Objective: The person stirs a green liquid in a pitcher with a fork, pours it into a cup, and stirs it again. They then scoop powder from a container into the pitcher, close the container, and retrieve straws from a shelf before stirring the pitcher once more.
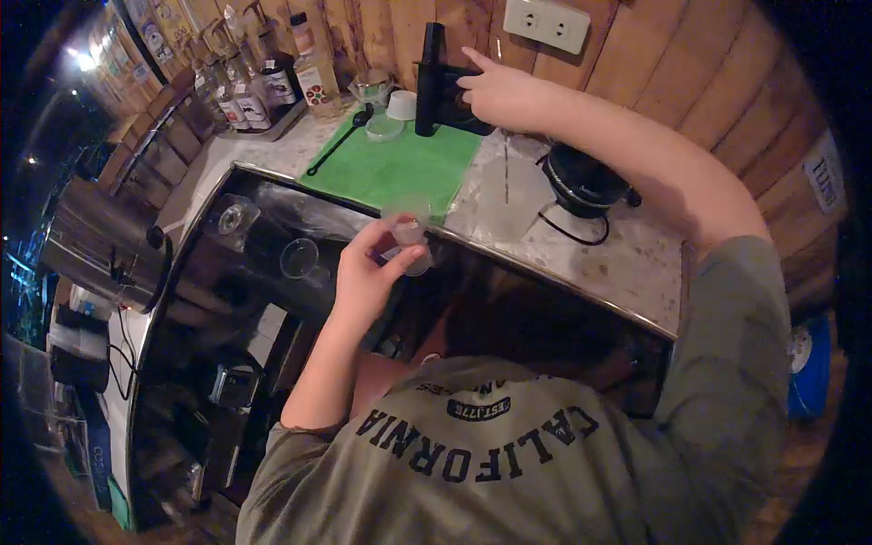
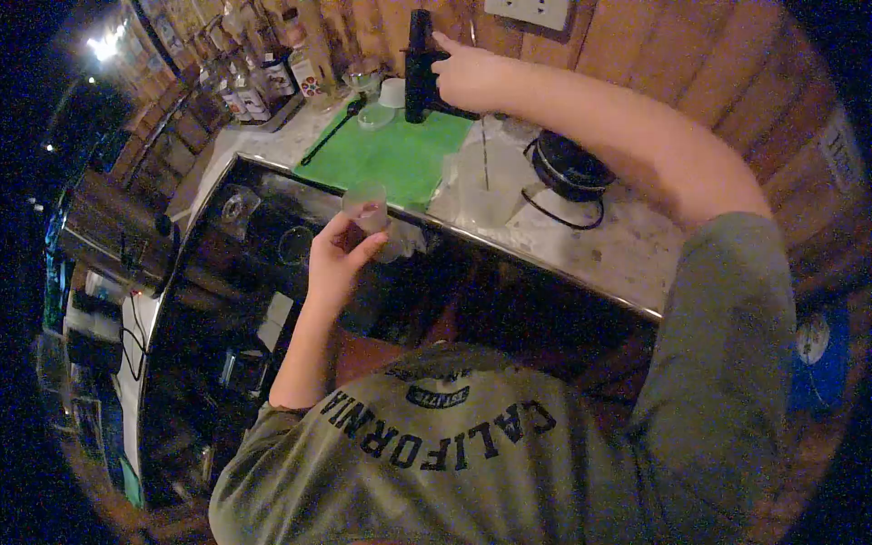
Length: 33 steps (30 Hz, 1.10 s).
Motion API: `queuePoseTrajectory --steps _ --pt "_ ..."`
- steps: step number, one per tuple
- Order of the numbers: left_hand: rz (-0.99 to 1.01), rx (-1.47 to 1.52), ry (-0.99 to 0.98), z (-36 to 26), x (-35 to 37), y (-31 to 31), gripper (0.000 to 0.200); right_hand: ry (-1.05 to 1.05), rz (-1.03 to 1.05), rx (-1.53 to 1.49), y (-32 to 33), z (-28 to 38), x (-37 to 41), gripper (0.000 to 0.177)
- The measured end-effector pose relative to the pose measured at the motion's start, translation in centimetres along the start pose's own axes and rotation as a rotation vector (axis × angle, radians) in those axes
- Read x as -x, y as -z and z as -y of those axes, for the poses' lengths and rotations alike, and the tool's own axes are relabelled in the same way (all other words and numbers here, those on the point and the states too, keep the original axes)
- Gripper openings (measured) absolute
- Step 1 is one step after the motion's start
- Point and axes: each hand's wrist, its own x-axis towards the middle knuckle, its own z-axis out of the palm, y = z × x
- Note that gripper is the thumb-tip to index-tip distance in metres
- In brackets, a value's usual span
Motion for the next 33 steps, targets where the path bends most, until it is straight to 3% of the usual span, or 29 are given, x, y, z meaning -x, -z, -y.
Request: queuePoseTrajectory --steps 1,2,5,8,15,20,22,25,28,33 --pt "-0.006 -0.019 0.015 0.2 -0.2 0.5 0.039 0.001 0.099 -0.001 0.0 -0.2 -0.4 0.009" --pt "-0.011 -0.036 0.027 0.3 -0.4 1.0 0.039 0.038 -0.049 0.011 -1.2 -0.6 -0.3 0.008" --pt "-0.010 -0.004 -0.022 1.4 -1.5 1.5 0.039 -0.018 0.150 -0.138 1.3 -1.3 0.8 0.008" --pt "0.031 -0.078 -0.061 2.0 -3.3 1.5 0.039 -0.141 0.086 -0.068 4.5 -2.0 4.6 0.008" --pt "0.158 0.111 -0.225 3.6 -8.0 -0.6 0.037 -0.682 0.090 -0.280 9.2 1.3 17.1 0.013" --pt "0.212 -0.125 -0.432 3.6 -11.1 -2.1 0.037 -1.230 0.054 -0.520 9.1 8.4 24.2 0.017" --pt "0.201 -0.260 -0.477 3.2 -11.8 -2.7 0.038 -1.289 -0.194 -0.671 5.2 12.3 27.5 0.017" --pt "0.197 -0.376 -0.574 3.5 -13.3 -3.4 0.039 -1.534 -0.356 -0.989 3.7 17.2 28.2 0.016" --pt "0.239 -0.480 -0.599 2.2 -13.8 -3.8 0.039 -1.662 -0.476 -1.176 5.4 19.8 26.8 0.017" --pt "0.294 -0.529 -0.610 0.1 -13.8 -4.4 0.038 -1.717 -0.468 -1.216 5.4 21.9 25.9 0.018"
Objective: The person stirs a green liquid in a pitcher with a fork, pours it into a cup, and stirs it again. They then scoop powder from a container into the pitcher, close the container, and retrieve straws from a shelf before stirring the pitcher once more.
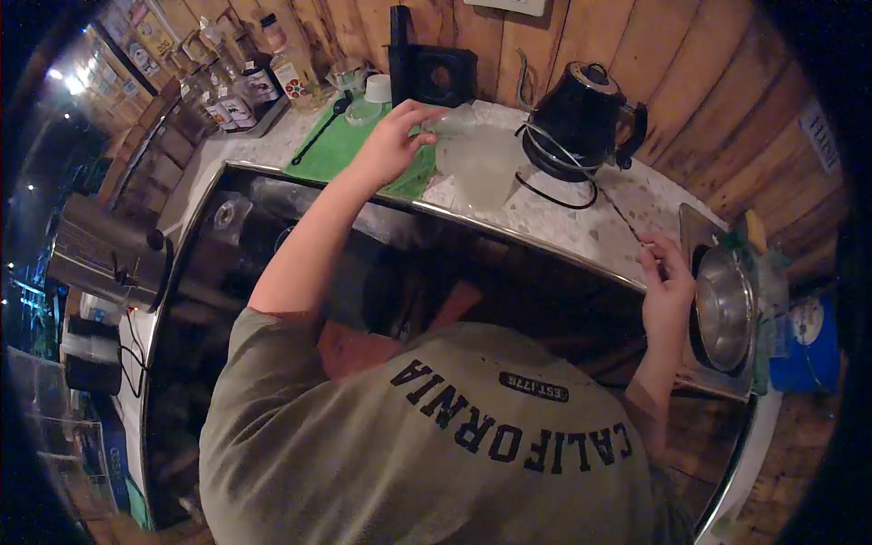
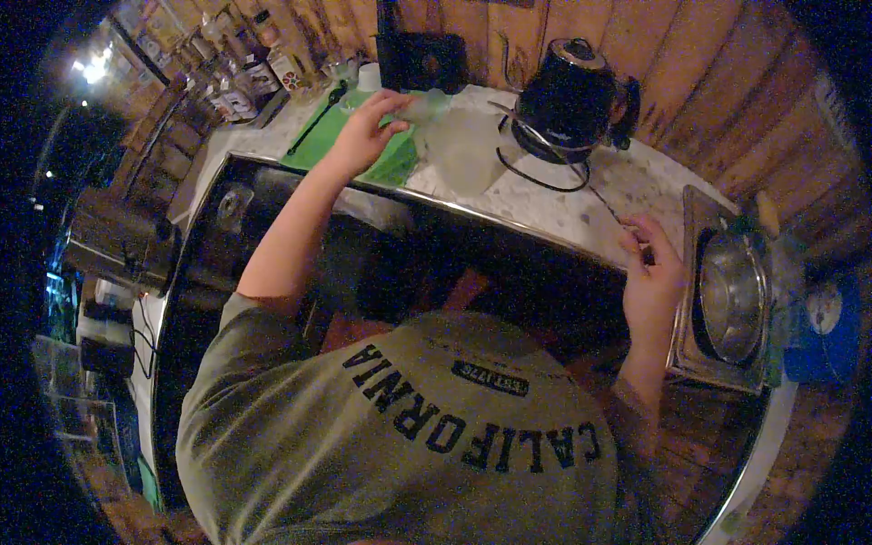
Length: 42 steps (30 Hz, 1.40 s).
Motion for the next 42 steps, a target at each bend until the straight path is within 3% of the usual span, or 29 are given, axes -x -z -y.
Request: queuePoseTrajectory --steps 10,31,37,42 --pt "0.061 -0.163 -0.182 -1.4 -1.2 0.0 0.037 0.243 -0.032 0.033 -2.0 -0.7 0.2 0.018" --pt "0.193 -0.233 -0.270 -2.8 -3.5 -0.1 0.046 0.439 -0.078 -0.036 -6.9 -1.1 -1.8 0.021" --pt "0.200 -0.232 -0.294 -3.6 -4.4 0.1 0.047 0.396 -0.036 -0.114 -7.0 -0.4 -2.0 0.020" --pt "0.217 -0.273 -0.292 -3.7 -4.7 0.3 0.047 0.469 -0.064 -0.012 -6.7 -0.5 -2.3 0.023"
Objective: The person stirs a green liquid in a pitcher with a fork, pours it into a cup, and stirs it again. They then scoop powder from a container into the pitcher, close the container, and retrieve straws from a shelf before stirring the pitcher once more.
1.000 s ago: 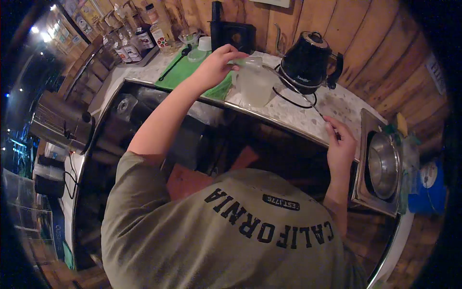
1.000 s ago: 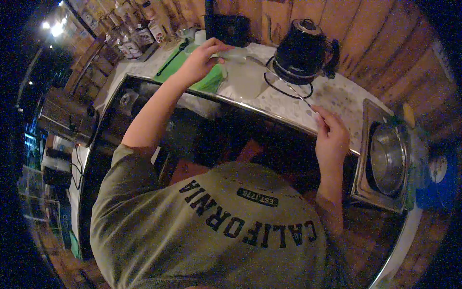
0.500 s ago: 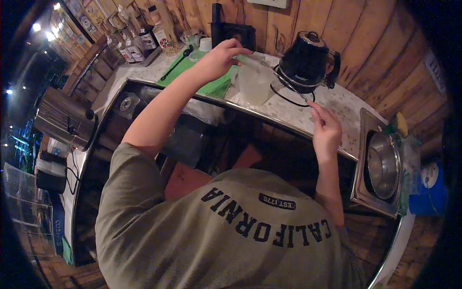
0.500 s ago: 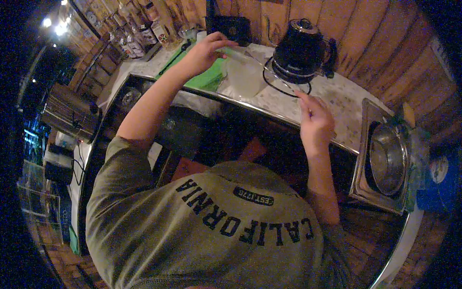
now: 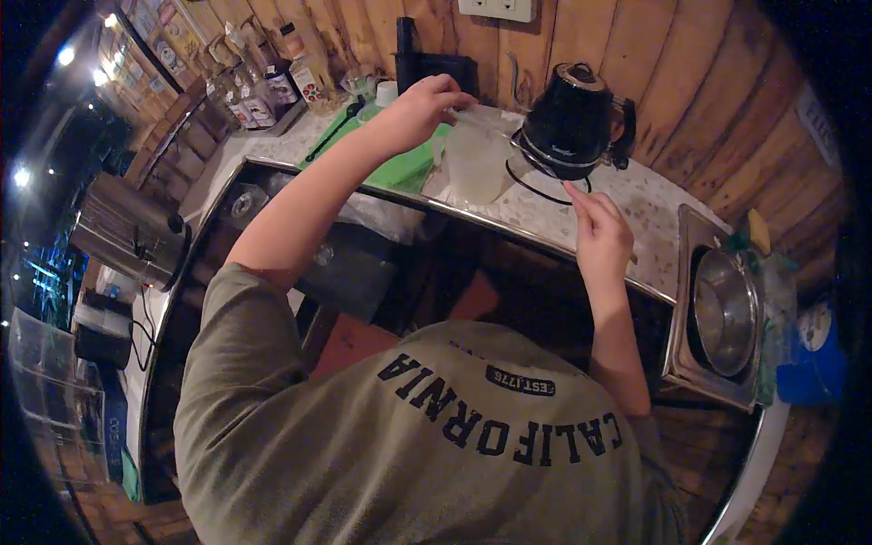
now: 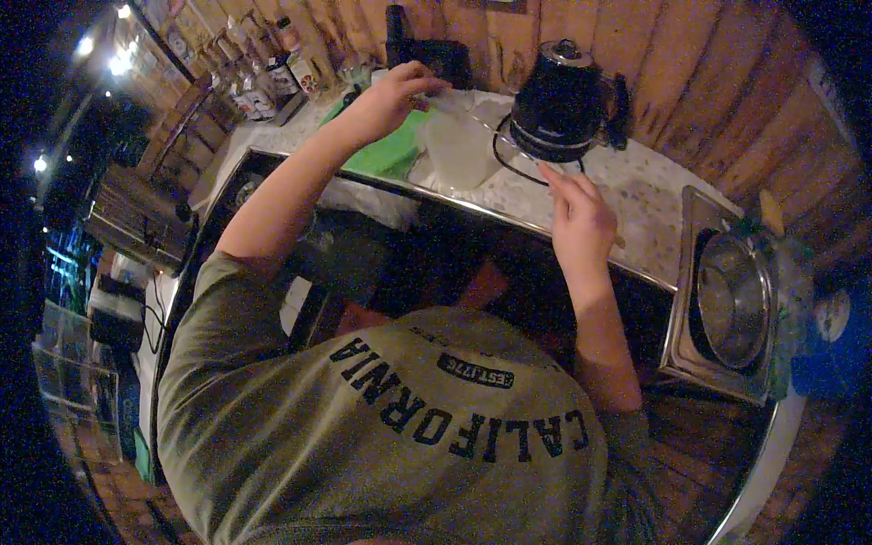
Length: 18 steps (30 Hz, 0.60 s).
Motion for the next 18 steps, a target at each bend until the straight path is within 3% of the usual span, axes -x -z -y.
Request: queuePoseTrajectory --steps 2,8,13,18 --pt "0.013 -0.081 -0.035 0.2 -0.1 0.1 0.045 0.032 -0.009 0.048 0.1 -0.2 0.0 0.025" --pt "0.004 0.047 -0.016 -0.8 -0.4 0.4 0.039 0.071 -0.056 0.078 0.4 -0.7 -0.3 0.030" --pt "0.010 -0.087 -0.067 0.5 -0.1 0.0 0.036 0.179 -0.050 0.176 0.3 -0.4 -0.5 0.030" --pt "-0.008 -0.139 -0.098 0.7 0.2 0.1 0.037 0.155 -0.034 0.155 1.4 -0.8 -0.9 0.031"
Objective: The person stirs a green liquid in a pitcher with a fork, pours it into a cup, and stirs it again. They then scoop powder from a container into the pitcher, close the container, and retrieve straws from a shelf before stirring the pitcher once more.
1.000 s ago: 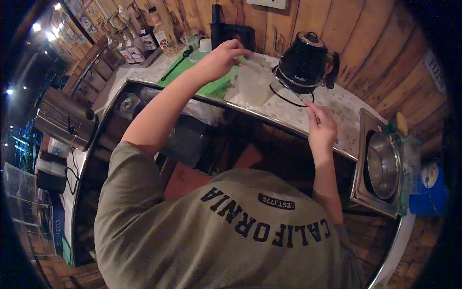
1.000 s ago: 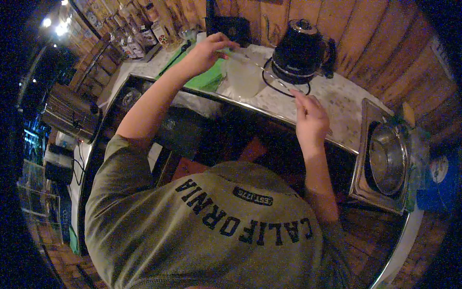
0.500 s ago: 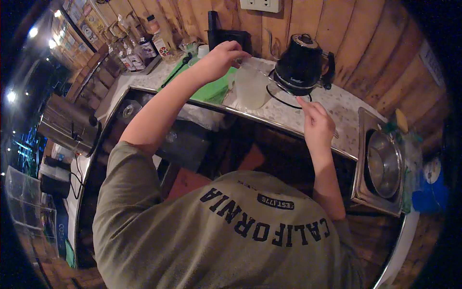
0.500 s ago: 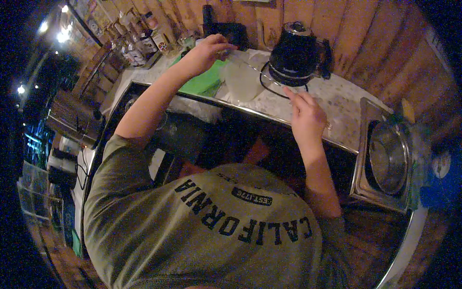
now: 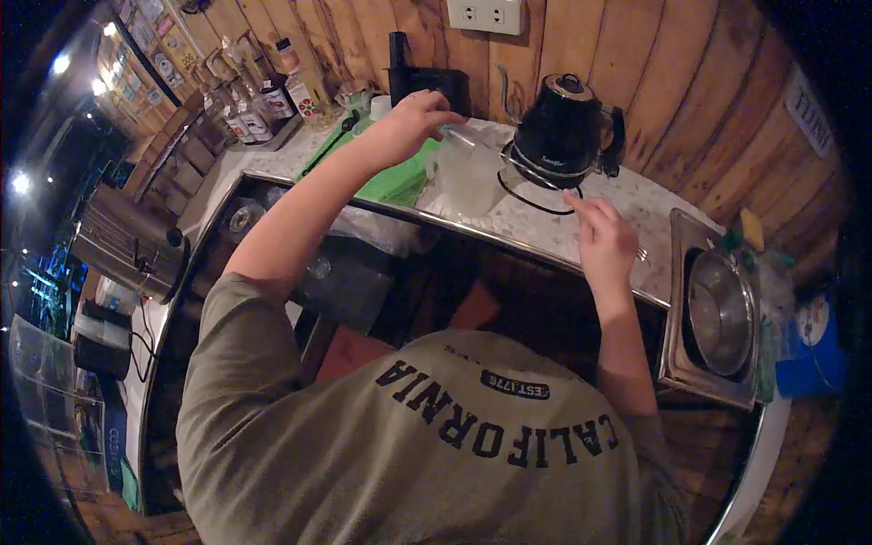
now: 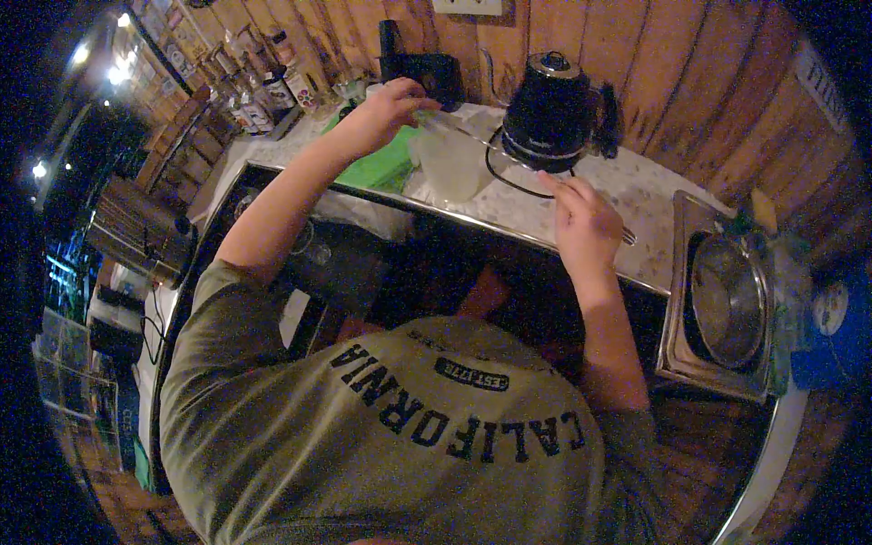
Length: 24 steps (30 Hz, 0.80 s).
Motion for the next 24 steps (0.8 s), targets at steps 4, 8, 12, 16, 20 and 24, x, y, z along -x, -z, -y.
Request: queuePoseTrajectory --steps 4,8,12,16,20,24 --pt "0.018 -0.006 -0.004 -0.4 -0.4 0.3 0.038 0.017 -0.012 -0.010 -0.3 0.6 -0.5 0.031" --pt "-0.002 -0.101 -0.059 -0.3 -0.2 0.6 0.037 0.033 0.011 0.021 -0.4 -0.5 0.3 0.031" --pt "0.014 -0.067 -0.011 -0.2 -0.1 0.1 0.037 0.014 0.033 0.020 -0.1 0.1 -0.5 0.032" --pt "0.028 -0.094 -0.030 -0.3 -0.5 0.4 0.038 -0.008 0.080 -0.025 -0.4 0.1 -0.3 0.036" --pt "0.039 -0.111 -0.031 -0.2 -0.5 0.6 0.040 -0.033 0.120 -0.007 0.6 -0.5 -0.4 0.036" --pt "0.025 -0.107 -0.061 -0.5 -0.7 0.6 0.042 -0.027 0.123 -0.003 0.6 -0.2 -0.4 0.037"
